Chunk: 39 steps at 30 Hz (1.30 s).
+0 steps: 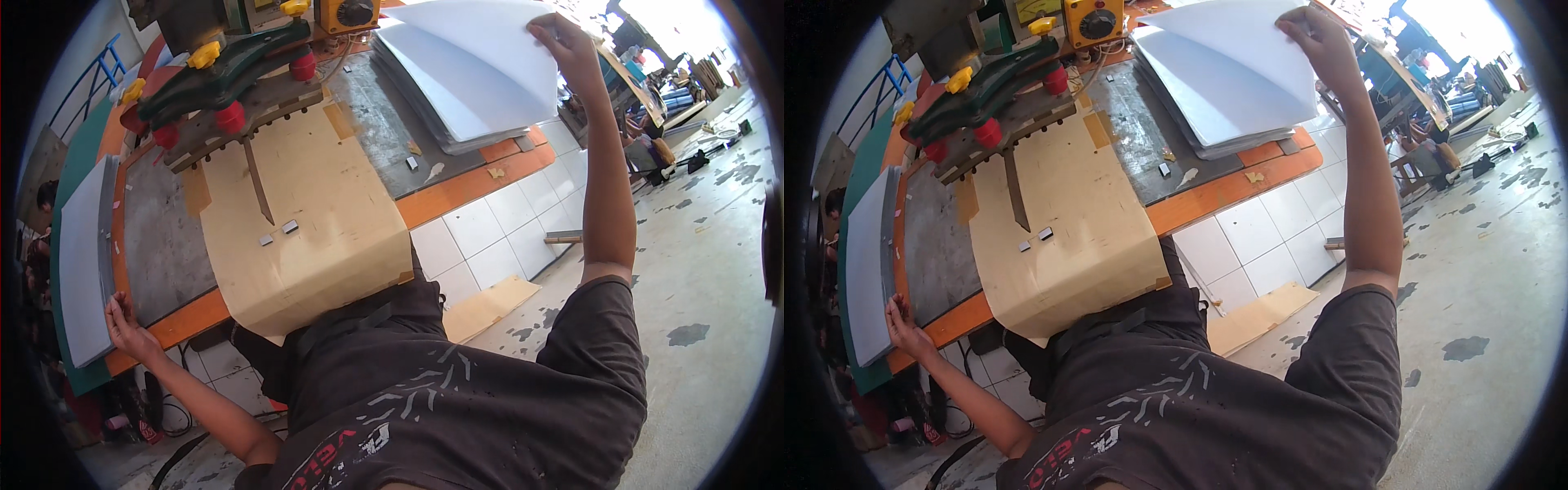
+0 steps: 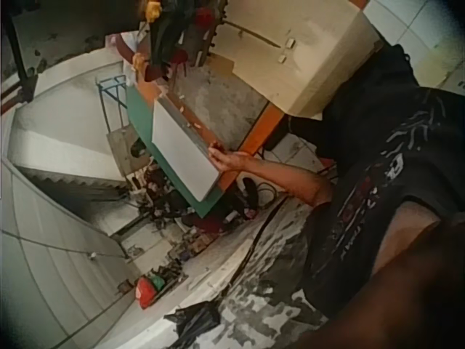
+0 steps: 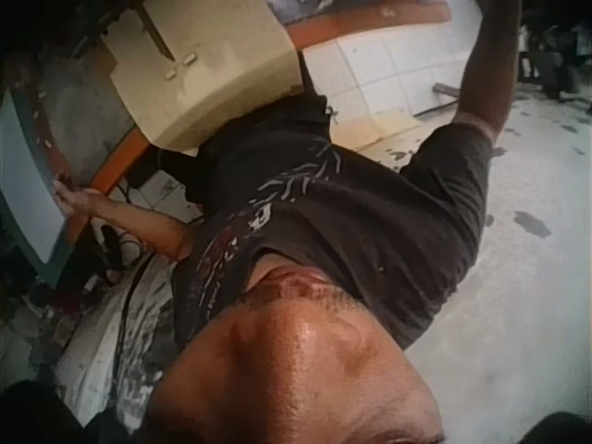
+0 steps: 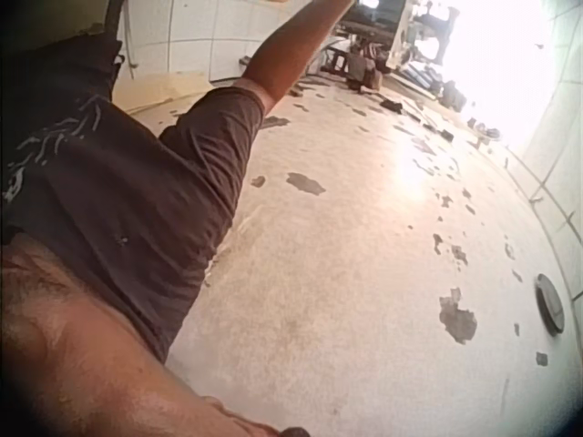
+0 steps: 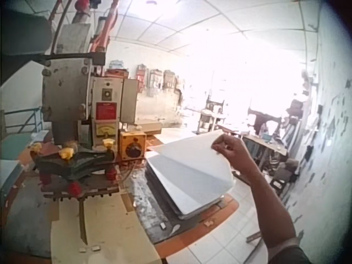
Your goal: The person feeds sheets of material into a mechanical pressing machine, aligns them by hand, and removes the processed sheets to stack them.
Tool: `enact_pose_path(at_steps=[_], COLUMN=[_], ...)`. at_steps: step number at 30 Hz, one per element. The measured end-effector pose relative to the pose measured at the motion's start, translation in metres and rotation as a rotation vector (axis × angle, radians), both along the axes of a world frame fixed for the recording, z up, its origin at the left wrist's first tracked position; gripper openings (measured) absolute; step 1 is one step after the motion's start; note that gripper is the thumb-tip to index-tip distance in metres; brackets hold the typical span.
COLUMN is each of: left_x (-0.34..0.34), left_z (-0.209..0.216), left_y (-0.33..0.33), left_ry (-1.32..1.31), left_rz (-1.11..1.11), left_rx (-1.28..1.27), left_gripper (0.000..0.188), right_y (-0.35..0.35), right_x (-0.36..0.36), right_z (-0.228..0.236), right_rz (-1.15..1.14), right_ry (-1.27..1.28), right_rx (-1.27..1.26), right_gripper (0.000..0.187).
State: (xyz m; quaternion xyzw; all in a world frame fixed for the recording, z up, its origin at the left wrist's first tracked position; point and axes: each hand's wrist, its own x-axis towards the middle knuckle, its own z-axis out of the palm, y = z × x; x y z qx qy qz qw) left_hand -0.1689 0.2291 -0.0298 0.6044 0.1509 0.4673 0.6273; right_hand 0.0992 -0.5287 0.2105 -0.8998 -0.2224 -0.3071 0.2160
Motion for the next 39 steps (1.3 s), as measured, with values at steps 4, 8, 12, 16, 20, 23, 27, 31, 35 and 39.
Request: enact_pose_path(at_steps=[4,8,12,16,20,23,27,31,35,39], left_x=[0.001,0.001,0.001,0.001,0.002,-0.001,0.002,0.002,0.002,0.003], left_z=[-0.004,-0.004,-0.004,-0.002,-0.004,-0.002,-0.002,-0.006,-0.005,-0.005], left_y=[0.005,0.005,0.005,0.003,0.002,0.003,0.002,0.005,0.005,0.005], left_ry=[0.007,0.007,0.007,0.017,0.006,0.022,0.007,-0.015,-0.013,-0.014], left_rz=[-0.001,0.007,0.009,0.009,0.013,0.020,0.016,-0.018,-0.019,-0.012], left_rx=[-0.018,0.003,-0.010,0.014,0.003,0.025,0.002,0.019,0.046,0.032], left_gripper=[0.021,0.022,0.022,0.023,0.023,0.023,0.022,0.022,0.022,0.021], right_y=[0.001,0.004,-0.007,-0.013,-0.008,0.007,0.017,0.035,0.048,0.052], right_x=[-0.002,-0.001,0.009,0.014,0.009,0.001,-0.013,-0.034,-0.057,-0.070], right_z=[0.016,0.020,0.022,0.018,0.012,-0.007,-0.036,-0.062,-0.064,-0.067], right_rz=[0.042,-0.001,-0.060,-0.059,0.043,0.045,0.167,0.308,0.340,0.326], right_ry=[0.011,-0.030,-0.045,-0.065,-0.052,-0.050,0.018,0.231,0.277,0.238], right_rx=[0.138,0.153,0.205,0.241,0.288,0.205,-0.143,-0.286,-0.346,-0.383], right_gripper=[0.018,0.018,0.020,0.020,0.019,0.017,0.016,0.013,0.017,0.022])
